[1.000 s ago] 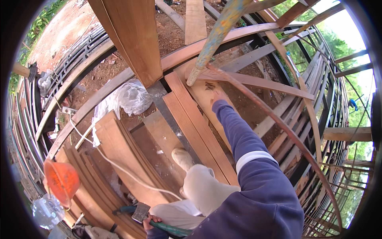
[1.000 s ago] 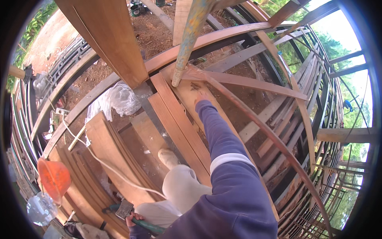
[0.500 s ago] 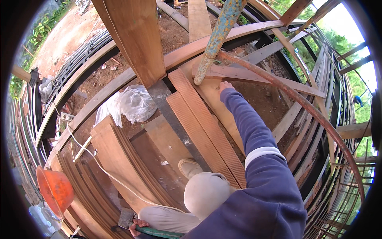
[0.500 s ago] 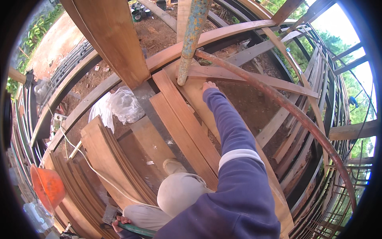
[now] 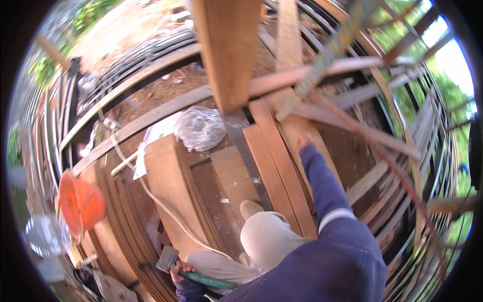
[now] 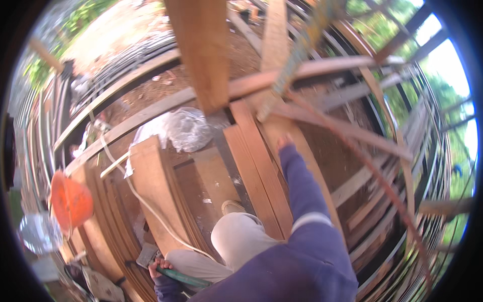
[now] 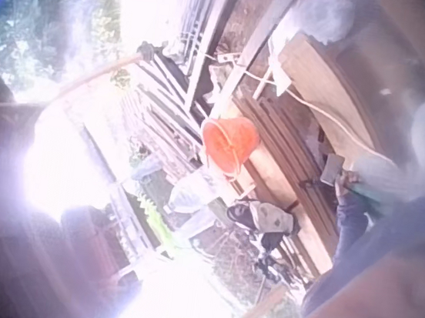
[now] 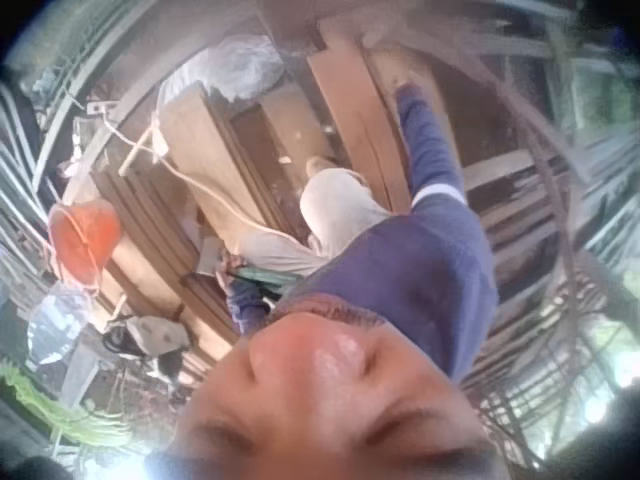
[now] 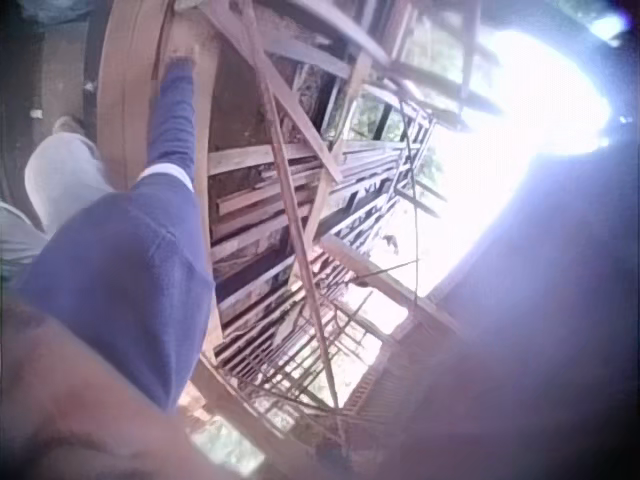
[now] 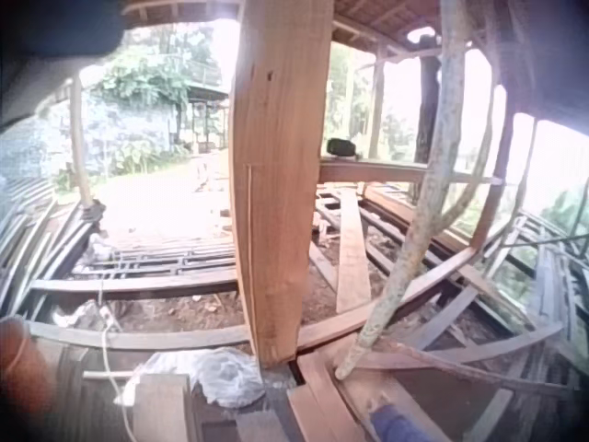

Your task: The person constructs a wooden structure by hammering nails into wooden beams and planks. They move around the elevated framework to secure different sections and use a ruler to measure and mark the wood before hammering.

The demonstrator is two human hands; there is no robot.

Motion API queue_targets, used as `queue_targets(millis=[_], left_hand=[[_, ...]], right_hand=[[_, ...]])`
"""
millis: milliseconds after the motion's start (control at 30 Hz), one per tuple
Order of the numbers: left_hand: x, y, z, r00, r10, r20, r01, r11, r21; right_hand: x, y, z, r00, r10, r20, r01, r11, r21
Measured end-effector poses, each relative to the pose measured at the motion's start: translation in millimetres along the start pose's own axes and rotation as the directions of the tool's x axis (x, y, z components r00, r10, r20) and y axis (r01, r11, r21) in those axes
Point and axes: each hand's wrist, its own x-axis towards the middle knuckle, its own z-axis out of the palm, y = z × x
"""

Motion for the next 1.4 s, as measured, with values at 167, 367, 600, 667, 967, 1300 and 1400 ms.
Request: queue_targets(millis=[167,367,600,667,967,1300,1400], left_hand=[[-96,14,85,0.972,0.116,-0.205,-0.104,0.992,0.068],[-269,82,223,0.856,0.417,-0.306,-0.336,0.898,0.285],[-407,104,289,0.639,0.589,-0.495,-0.539,0.802,0.257],[-434,94,295,0.498,0.63,-0.596,-0.661,0.72,0.209],[-582,10,301,-0.156,0.563,-0.811,-0.708,0.509,0.49],[-746,-166,234,-0.472,-0.053,-0.88,-0.878,-0.058,0.474],[-795,-218,200,-0.508,-0.11,-0.855,-0.858,-0.024,0.513]], right_hand=[[-158,45,172,0.959,0.186,0.213,-0.123,0.953,-0.278],[-316,70,479,0.694,0.579,0.427,-0.236,0.744,-0.625],[-475,175,624,0.26,0.963,0.077,0.06,0.064,-0.996],[-515,211,624,0.188,0.97,-0.152,0.125,-0.177,-0.976],[-701,322,514,-0.211,0.697,-0.685,0.612,-0.452,-0.649],[-1007,394,320,-0.53,0.165,-0.832,0.848,0.128,-0.515],[-1074,391,266,-0.631,-0.01,-0.776,0.736,0.309,-0.602]])
